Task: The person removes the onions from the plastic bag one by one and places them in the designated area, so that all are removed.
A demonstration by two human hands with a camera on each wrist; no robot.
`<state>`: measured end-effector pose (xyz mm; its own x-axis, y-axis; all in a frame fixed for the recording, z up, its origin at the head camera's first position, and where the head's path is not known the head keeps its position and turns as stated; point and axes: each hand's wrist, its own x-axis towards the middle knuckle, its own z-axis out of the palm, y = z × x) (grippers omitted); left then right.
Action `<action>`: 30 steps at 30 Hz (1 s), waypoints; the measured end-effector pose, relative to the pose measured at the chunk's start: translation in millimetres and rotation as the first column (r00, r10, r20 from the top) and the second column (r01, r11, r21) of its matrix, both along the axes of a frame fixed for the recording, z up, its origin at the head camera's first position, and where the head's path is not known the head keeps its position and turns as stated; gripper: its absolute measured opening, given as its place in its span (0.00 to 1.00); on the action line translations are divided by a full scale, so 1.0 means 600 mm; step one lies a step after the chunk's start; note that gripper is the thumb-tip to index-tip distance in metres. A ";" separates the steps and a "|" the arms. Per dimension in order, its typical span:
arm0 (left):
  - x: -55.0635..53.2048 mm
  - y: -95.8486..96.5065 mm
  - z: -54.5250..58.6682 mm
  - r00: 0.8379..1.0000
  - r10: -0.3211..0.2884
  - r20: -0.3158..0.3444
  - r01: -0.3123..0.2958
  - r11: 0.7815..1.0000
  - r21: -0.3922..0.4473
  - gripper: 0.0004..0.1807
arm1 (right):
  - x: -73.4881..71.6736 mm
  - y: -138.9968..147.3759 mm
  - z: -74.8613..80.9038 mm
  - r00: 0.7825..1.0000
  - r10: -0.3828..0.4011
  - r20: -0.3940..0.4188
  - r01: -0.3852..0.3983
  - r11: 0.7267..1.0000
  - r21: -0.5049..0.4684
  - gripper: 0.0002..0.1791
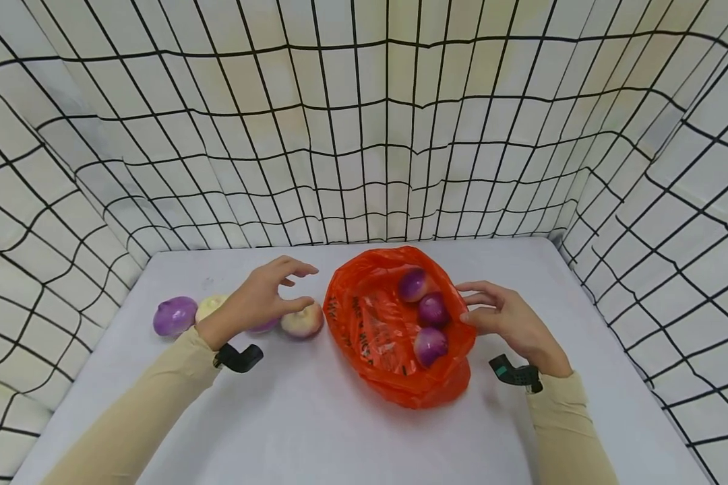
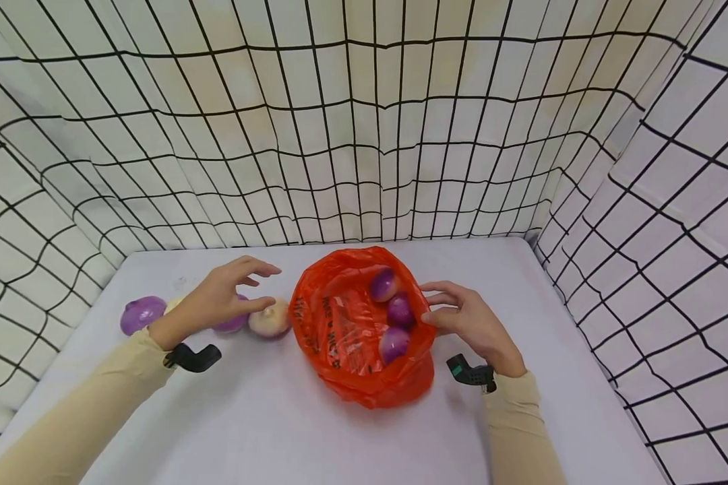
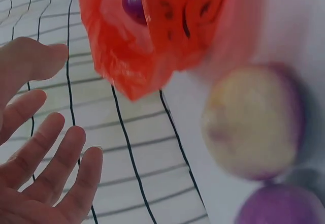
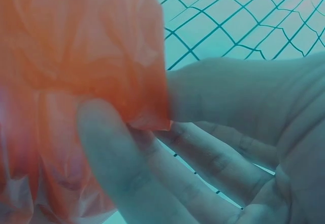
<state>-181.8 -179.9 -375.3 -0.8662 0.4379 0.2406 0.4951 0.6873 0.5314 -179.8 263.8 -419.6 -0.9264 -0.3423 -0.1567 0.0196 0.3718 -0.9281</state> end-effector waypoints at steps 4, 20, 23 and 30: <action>-0.006 0.040 0.002 0.997 -0.052 0.064 0.052 0.999 -0.002 0.25 | -0.003 0.003 -0.001 1.000 -0.004 -0.011 0.003 1.000 -0.007 0.31; -0.029 0.179 -0.010 0.956 -0.258 0.137 0.271 0.959 -0.084 0.22 | -0.007 0.012 0.006 0.999 -0.025 -0.030 0.024 0.999 -0.030 0.31; -0.031 0.197 -0.016 0.947 -0.280 0.159 0.298 0.949 -0.101 0.22 | -0.007 0.013 0.005 0.999 -0.023 -0.027 0.022 0.999 -0.028 0.31; -0.036 0.241 -0.032 0.910 -0.330 0.251 0.365 0.925 -0.107 0.23 | -0.009 0.017 -0.001 0.999 -0.024 -0.025 0.023 0.999 -0.035 0.31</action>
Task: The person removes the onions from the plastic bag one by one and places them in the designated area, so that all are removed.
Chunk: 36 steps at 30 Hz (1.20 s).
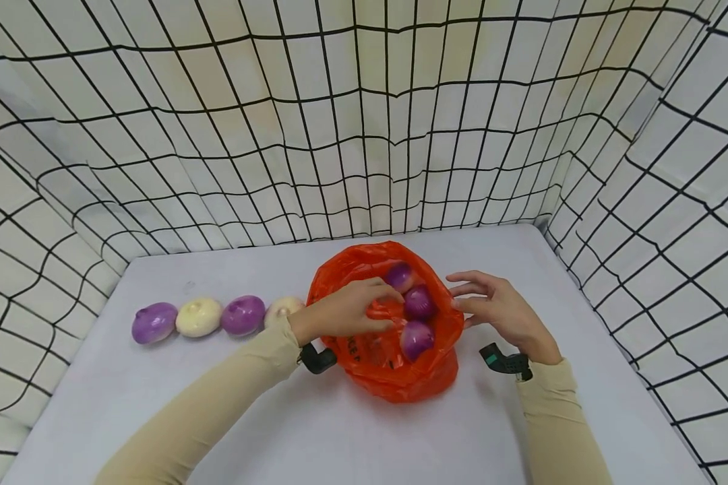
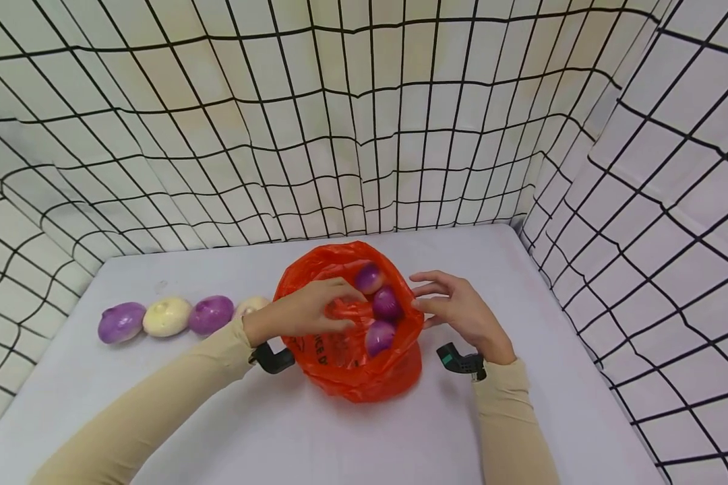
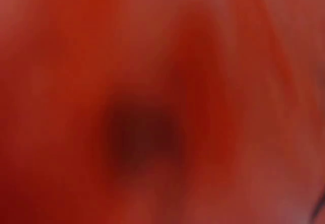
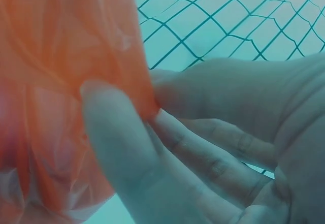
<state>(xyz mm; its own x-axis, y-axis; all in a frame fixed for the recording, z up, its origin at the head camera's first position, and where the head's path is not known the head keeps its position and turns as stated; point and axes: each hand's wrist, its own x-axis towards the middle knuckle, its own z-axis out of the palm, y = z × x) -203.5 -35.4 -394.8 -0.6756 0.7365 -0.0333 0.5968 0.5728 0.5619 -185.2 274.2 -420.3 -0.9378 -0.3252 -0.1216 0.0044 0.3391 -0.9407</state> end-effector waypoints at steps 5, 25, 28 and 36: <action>-0.002 0.025 -0.014 0.998 -0.054 0.024 0.055 0.998 -0.042 0.25 | -0.002 -0.003 -0.002 1.000 0.007 0.024 -0.006 1.000 -0.004 0.33; 0.004 0.076 -0.050 0.994 -0.081 0.068 0.091 0.983 -0.160 0.34 | -0.006 -0.002 -0.004 0.999 -0.014 0.033 0.012 0.998 0.058 0.30; 0.003 0.080 -0.053 0.995 -0.073 0.071 0.083 0.986 -0.146 0.35 | -0.006 -0.002 -0.004 0.999 -0.020 0.038 0.018 0.998 0.058 0.30; 0.004 0.082 -0.066 0.994 -0.012 0.111 0.021 0.997 -0.079 0.36 | -0.007 -0.001 -0.005 0.999 -0.022 0.044 0.019 0.998 0.065 0.30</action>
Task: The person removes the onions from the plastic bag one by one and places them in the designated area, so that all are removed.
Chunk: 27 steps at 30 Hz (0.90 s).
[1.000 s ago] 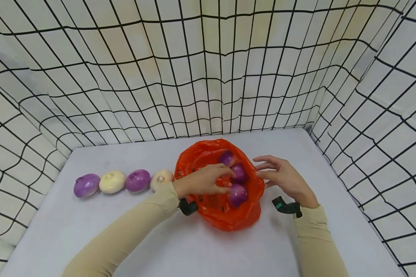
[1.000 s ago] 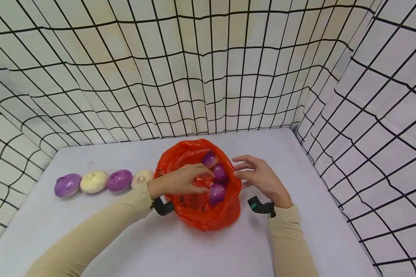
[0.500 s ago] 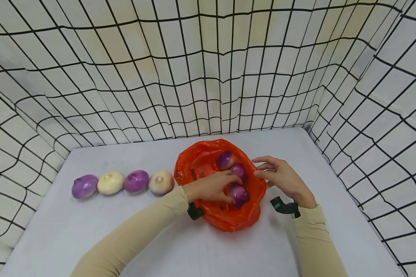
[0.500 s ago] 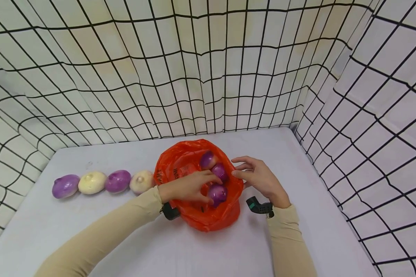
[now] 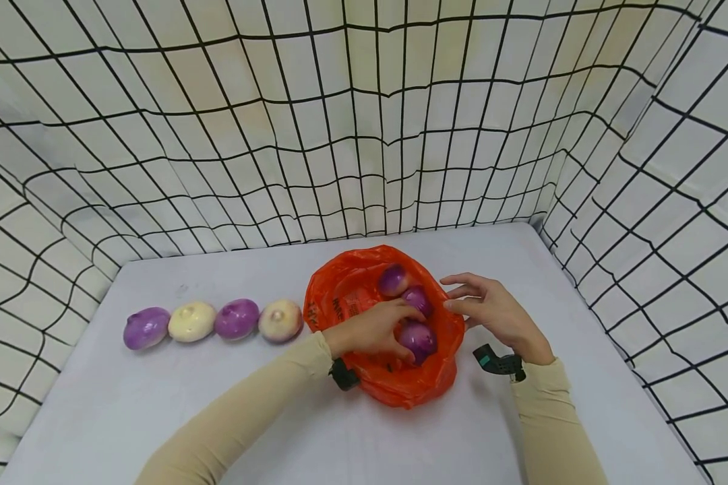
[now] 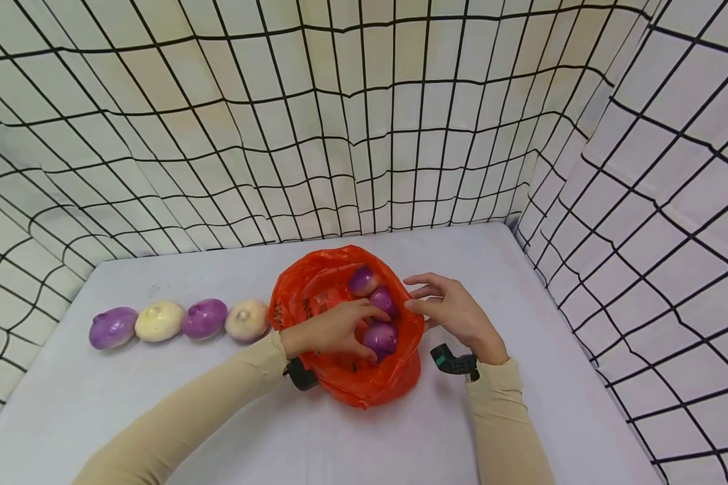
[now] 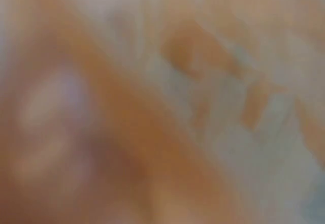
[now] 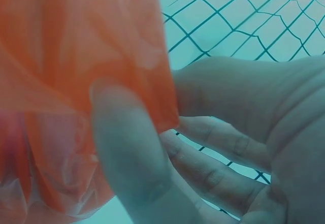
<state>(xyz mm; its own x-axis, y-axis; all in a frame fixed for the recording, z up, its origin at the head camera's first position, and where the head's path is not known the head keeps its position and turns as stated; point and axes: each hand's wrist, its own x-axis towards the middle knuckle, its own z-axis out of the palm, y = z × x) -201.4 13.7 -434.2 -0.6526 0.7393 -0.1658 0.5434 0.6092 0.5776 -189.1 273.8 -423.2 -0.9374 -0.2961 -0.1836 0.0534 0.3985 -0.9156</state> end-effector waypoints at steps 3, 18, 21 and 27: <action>0.001 -0.003 -0.001 1.000 0.015 0.019 -0.015 0.999 0.032 0.35 | -0.001 -0.001 0.000 1.000 0.001 -0.001 -0.001 1.000 0.006 0.30; 0.001 -0.029 0.004 0.998 0.022 0.066 -0.027 0.996 0.087 0.34 | 0.003 -0.008 0.001 1.000 0.006 0.005 -0.006 1.000 0.016 0.30; 0.002 -0.041 0.011 0.997 0.033 0.075 -0.041 0.993 0.112 0.34 | 0.003 -0.010 0.001 1.000 0.010 0.006 -0.010 1.000 0.016 0.31; 0.001 -0.060 0.026 0.994 0.057 0.092 -0.072 0.982 0.175 0.33 | 0.005 -0.009 0.002 1.000 0.016 0.000 -0.016 1.000 0.011 0.30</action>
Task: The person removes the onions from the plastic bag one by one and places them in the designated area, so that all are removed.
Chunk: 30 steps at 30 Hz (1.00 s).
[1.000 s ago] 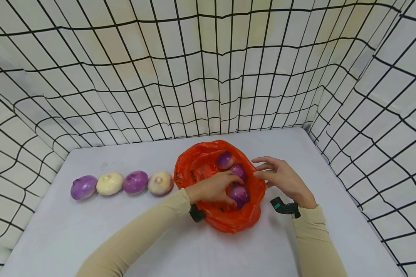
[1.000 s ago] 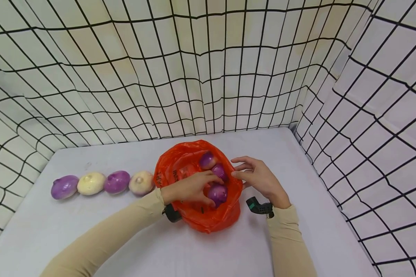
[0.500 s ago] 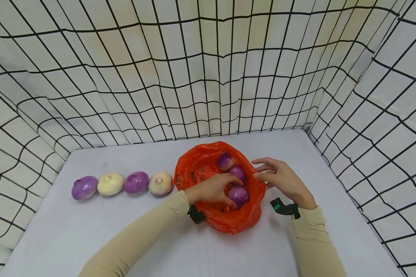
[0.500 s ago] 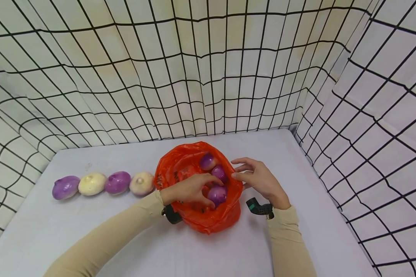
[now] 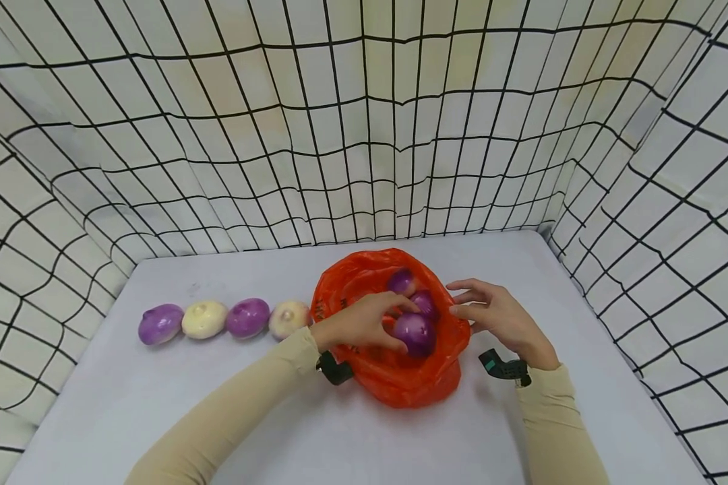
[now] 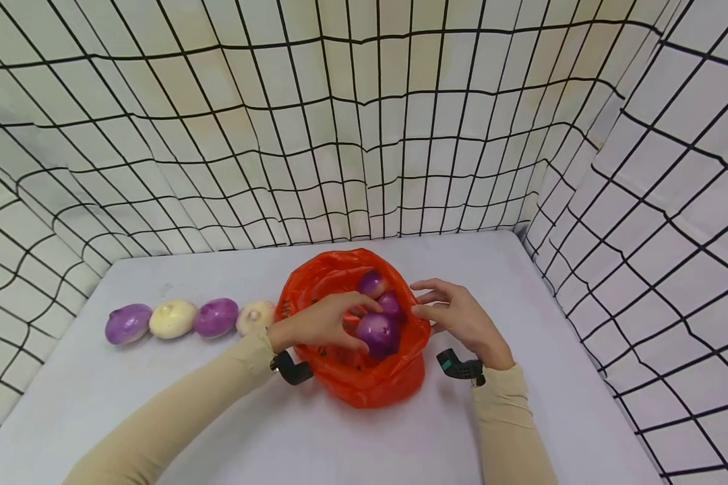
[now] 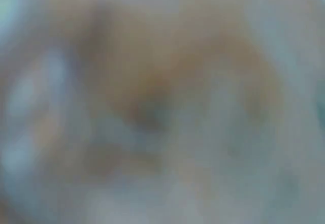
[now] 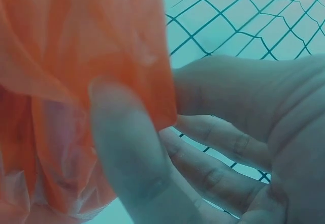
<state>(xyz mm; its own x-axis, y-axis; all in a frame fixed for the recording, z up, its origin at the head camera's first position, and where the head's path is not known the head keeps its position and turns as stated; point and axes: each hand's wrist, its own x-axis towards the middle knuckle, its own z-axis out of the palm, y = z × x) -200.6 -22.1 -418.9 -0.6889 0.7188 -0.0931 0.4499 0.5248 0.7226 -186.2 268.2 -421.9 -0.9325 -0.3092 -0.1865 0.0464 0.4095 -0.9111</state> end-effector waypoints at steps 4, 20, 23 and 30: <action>0.001 -0.013 0.010 1.000 0.021 -0.014 -0.021 1.000 0.001 0.33 | 0.002 -0.001 0.002 1.000 0.004 -0.010 -0.004 1.000 0.010 0.31; 0.015 -0.072 0.047 0.995 0.099 -0.027 -0.096 0.991 0.096 0.34 | 0.008 -0.008 0.000 1.000 0.019 -0.023 -0.019 1.000 0.021 0.32; 0.020 -0.086 0.049 0.992 0.116 -0.044 -0.111 0.989 0.101 0.35 | 0.009 -0.010 0.000 1.000 0.020 -0.019 -0.019 0.999 0.026 0.32; 0.031 -0.116 0.056 0.986 0.166 0.034 -0.169 0.977 0.130 0.36 | 0.010 -0.014 0.001 1.000 0.026 -0.017 -0.025 0.999 0.032 0.33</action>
<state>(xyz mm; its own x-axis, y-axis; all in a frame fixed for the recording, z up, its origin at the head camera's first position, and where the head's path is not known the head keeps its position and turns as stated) -181.9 -91.5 -385.1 -0.7994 0.6004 -0.0223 0.3465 0.4911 0.7992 -180.3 259.8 -421.5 -0.9275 -0.3273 -0.1807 0.0201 0.4389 -0.8983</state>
